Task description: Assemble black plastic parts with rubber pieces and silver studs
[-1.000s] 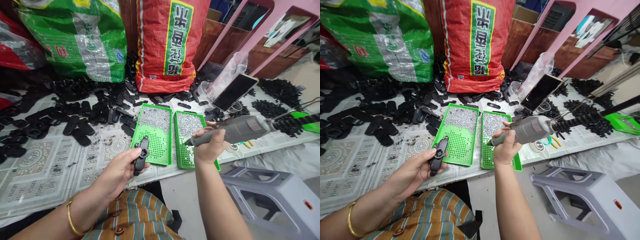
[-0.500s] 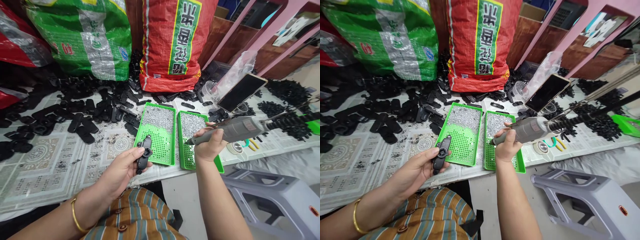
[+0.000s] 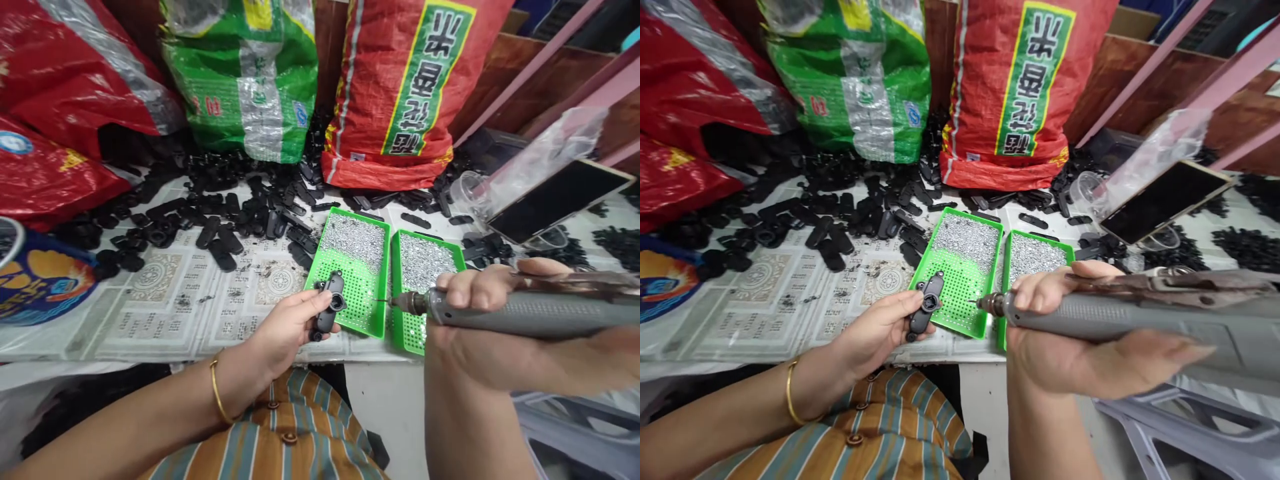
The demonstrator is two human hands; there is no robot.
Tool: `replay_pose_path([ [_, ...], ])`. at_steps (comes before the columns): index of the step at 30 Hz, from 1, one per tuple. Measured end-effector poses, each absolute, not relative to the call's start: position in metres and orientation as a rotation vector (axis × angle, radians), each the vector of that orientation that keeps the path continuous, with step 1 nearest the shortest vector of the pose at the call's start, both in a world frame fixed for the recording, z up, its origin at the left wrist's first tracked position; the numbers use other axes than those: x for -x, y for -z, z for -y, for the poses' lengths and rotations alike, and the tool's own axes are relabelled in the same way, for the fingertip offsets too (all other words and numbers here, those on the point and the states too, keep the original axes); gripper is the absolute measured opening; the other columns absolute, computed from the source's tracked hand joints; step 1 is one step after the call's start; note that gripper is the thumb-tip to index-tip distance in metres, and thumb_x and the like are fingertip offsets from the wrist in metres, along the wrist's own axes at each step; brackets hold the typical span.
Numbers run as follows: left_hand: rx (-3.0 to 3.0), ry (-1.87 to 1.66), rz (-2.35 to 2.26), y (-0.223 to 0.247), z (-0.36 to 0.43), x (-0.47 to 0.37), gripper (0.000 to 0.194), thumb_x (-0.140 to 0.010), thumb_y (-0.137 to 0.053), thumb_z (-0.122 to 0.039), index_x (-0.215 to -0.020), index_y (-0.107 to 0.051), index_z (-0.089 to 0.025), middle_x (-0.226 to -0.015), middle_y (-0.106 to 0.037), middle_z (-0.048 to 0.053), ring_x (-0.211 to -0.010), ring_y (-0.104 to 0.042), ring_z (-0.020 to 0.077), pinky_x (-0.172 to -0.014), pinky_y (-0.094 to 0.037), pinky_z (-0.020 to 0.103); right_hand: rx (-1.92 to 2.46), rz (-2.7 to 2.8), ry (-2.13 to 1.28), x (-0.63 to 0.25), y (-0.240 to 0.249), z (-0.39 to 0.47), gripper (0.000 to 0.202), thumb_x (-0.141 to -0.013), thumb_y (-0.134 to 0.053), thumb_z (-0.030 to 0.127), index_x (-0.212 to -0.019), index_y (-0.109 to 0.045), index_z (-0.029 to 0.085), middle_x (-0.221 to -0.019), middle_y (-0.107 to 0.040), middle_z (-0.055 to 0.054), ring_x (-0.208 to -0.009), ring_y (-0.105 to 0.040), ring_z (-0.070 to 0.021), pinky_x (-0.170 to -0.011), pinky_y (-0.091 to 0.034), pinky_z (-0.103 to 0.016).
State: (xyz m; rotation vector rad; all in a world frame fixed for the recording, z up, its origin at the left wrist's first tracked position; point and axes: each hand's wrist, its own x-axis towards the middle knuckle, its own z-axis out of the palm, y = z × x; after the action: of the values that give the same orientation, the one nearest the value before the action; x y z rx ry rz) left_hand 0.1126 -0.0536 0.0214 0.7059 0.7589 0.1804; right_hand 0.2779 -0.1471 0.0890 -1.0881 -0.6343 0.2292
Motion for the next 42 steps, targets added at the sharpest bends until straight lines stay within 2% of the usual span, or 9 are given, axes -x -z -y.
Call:
replay_pose_path([
  [5,-0.672,-0.216,-0.717,-0.017,0.053,-0.114,0.028,-0.072,-0.067,-0.040,-0.076,-0.054,-0.015,-0.072,-0.052,-0.001,-0.066,-0.058,0.0120,-0.065,-0.042,0.028,0.817,0.774,-0.417,-0.250,-0.094,0.129,0.043,-0.075,-0.046,0.062,-0.083,-0.067,0.025,-0.047,-0.053,0.004,-0.038,-0.047,-0.0113,-0.040,-0.038,-0.026],
  [9,-0.674,-0.232,-0.703,-0.020,0.052,-0.115,0.028,-0.071,-0.067,-0.039,-0.075,-0.055,-0.014,-0.071,-0.053,0.000,-0.062,-0.056,0.0105,-0.061,-0.041,0.026,0.852,0.742,-0.408,-0.239,-0.088,0.116,0.048,-0.071,-0.048,0.065,-0.079,-0.063,0.020,-0.043,-0.049,0.004,-0.035,-0.044,-0.0119,-0.039,-0.036,-0.027],
  [19,-0.684,-0.214,-0.715,-0.024,0.052,-0.116,0.028,-0.072,-0.066,-0.039,-0.081,-0.058,-0.014,-0.072,-0.057,0.001,-0.061,-0.055,0.0101,-0.062,-0.040,0.026,0.959,0.691,-0.425,-0.232,-0.086,0.108,0.045,-0.063,-0.059,0.065,-0.073,-0.056,0.022,-0.041,-0.048,0.007,-0.032,-0.043,-0.0117,-0.037,-0.036,-0.027],
  [25,-0.672,-0.246,-0.693,-0.022,0.055,-0.115,0.027,-0.072,-0.066,-0.038,-0.082,-0.060,-0.014,-0.074,-0.055,0.001,-0.062,-0.052,0.0093,-0.064,-0.039,0.026,0.940,0.738,-0.435,-0.232,-0.084,0.107,0.043,-0.064,-0.060,0.063,-0.072,-0.057,0.021,-0.042,-0.048,0.006,-0.034,-0.043,-0.0124,-0.037,-0.036,-0.028],
  [30,-0.701,-0.238,-0.692,-0.022,0.055,-0.114,0.026,-0.074,-0.064,-0.039,-0.080,-0.060,-0.013,-0.070,-0.054,0.001,-0.061,-0.049,0.0091,-0.059,-0.035,0.025,0.933,0.768,-0.434,-0.232,-0.083,0.109,0.042,-0.066,-0.059,0.062,-0.074,-0.060,0.020,-0.043,-0.050,0.004,-0.034,-0.045,-0.0132,-0.038,-0.038,-0.029],
  [42,-0.692,-0.254,-0.676,-0.015,0.054,-0.115,0.029,-0.071,-0.067,-0.040,-0.081,-0.061,-0.014,-0.074,-0.057,0.002,-0.065,-0.051,0.0108,-0.066,-0.038,0.026,0.938,0.750,-0.467,-0.232,-0.083,0.114,0.043,-0.067,-0.058,0.062,-0.076,-0.063,0.020,-0.043,-0.050,0.004,-0.036,-0.046,-0.0139,-0.041,-0.039,-0.030],
])
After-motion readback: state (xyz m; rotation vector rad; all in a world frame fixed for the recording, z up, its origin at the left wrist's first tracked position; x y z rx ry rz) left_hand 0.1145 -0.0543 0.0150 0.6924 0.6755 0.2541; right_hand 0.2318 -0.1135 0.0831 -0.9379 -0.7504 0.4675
